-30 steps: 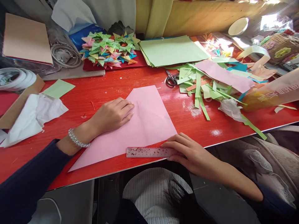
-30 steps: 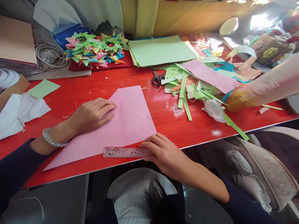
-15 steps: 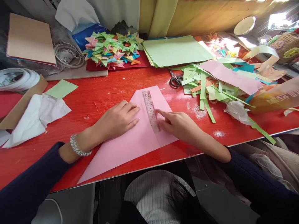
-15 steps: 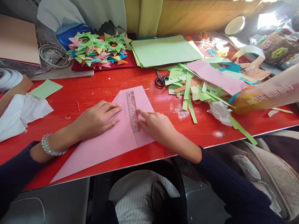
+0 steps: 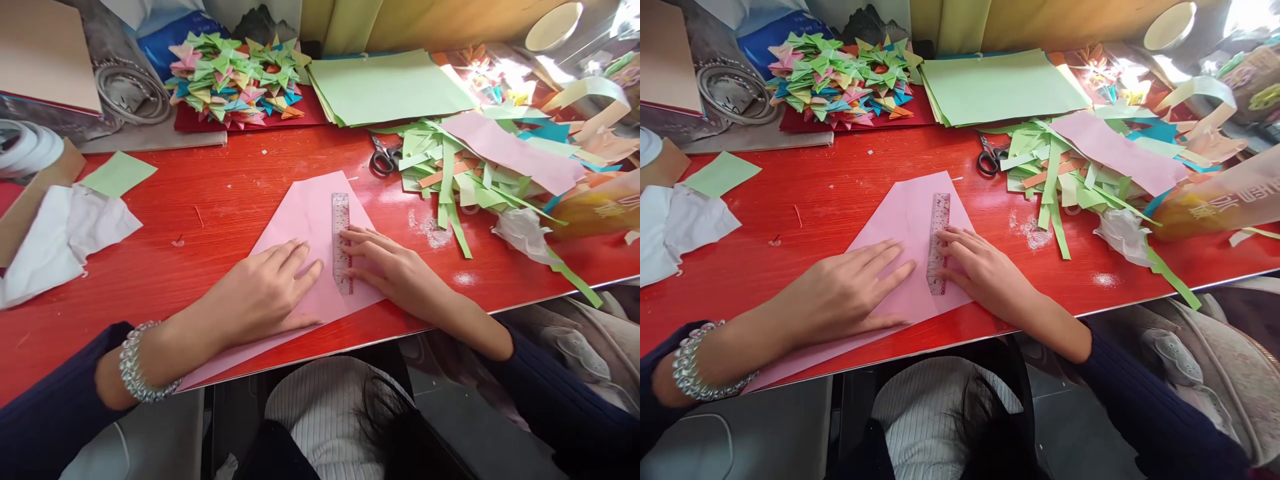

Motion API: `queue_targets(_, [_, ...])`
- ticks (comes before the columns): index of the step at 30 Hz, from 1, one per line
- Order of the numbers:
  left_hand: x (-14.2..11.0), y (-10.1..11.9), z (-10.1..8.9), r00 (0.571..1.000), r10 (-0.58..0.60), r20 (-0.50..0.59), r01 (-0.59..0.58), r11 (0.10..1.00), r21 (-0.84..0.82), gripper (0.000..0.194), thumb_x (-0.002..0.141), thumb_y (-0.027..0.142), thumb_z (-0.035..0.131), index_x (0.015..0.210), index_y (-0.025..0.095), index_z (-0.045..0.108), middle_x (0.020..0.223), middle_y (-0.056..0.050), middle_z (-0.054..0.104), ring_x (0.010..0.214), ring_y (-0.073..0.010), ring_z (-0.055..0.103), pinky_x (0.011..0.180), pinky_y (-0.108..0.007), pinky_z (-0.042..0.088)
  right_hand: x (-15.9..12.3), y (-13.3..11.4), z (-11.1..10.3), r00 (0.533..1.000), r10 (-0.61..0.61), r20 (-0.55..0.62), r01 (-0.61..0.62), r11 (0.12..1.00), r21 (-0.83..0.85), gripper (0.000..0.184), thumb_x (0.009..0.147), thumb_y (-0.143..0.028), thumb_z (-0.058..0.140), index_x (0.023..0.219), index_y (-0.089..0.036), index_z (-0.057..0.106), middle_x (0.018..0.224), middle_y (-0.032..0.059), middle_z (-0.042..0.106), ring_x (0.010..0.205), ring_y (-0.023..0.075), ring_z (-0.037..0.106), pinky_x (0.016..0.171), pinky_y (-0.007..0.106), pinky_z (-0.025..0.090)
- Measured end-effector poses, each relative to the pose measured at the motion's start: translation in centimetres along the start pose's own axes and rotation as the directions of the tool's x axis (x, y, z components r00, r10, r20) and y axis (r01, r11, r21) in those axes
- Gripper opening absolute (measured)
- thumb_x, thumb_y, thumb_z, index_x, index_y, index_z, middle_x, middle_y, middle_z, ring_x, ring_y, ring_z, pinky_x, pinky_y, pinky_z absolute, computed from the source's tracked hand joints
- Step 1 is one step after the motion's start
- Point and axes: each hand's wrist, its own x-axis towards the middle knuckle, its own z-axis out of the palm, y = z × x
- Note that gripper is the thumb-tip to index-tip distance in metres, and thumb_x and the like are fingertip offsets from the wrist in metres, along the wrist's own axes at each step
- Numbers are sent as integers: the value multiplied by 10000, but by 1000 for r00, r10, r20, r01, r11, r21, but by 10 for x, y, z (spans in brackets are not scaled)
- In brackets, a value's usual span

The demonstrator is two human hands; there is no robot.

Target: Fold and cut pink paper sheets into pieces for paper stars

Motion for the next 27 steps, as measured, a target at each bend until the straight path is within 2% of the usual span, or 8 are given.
queue_targets(2, [-2,4,1,1000,-14,26,14,1000,-4,648,912,571,371,1215,37,580,1273,-262,559,1180,-360,549,934,-450,492,-7,-1,-4,1000,20,-5,-20,999,28,266,927,-236,525,1150,-120,614,1328,133,563,1306,234,455,1083,459,417])
queue_targets(5, [-2,8,2,999,-17,43,19,999,-37,701,914,584,347,1267,8,537,1330,-245,521,1247,-358,486,1007,-468,440,-13,-5,-9,993,-76,86,69,994,81,304,948,-169,464,1230,-157,577,1379,97,523,1342,204,402,1135,479,329])
queue_targets(9, [-1,12,1,1000,-11,21,12,999,-47,745,904,595,356,1249,-40,535,1261,-243,569,1169,-355,537,1004,-469,440,-20,-12,-9,984,-126,126,111,986,126,339,957,-136,419,1260,-127,570,1413,114,476,1355,184,374,1152,429,301])
queue_targets(13, [0,17,-4,999,34,-22,-35,999,-20,538,910,431,454,1182,-14,587,1167,-226,626,1072,-332,599,901,-418,508,-28,-16,-7,987,-115,109,103,989,106,407,954,-106,383,1339,-141,511,1434,108,447,1371,193,344,1154,450,283])
queue_targets(16, [1,23,-9,999,39,-21,-40,999,-12,414,908,344,470,1123,26,626,1085,-189,663,988,-292,628,815,-384,542,-33,-16,-6,985,-115,129,102,989,102,454,952,-129,414,1398,-210,441,1416,57,478,1371,197,345,1158,483,258])
queue_targets(20, [1,30,-15,999,38,-22,-38,999,2,297,886,241,475,1033,68,666,987,-164,684,868,-261,647,725,-372,559,-34,-15,-6,981,-124,152,110,989,100,475,952,-107,396,1413,-219,415,1436,47,454,1384,188,317,1163,483,240])
queue_targets(25, [-15,29,-21,997,-4,72,11,996,-87,468,870,342,439,1225,71,580,1300,-201,559,1191,-336,530,949,-481,499,-35,-14,-5,979,-124,165,115,991,65,450,974,-130,350,1417,-194,401,1462,55,416,1393,168,299,1174,465,220])
queue_targets(27, [-25,27,-22,995,-32,94,40,995,-93,512,855,324,431,1283,63,533,1366,-207,500,1244,-354,487,979,-513,475,-35,-14,-4,976,-128,178,123,992,43,447,971,-115,336,1411,-159,402,1473,68,397,1398,169,290,1178,465,208])
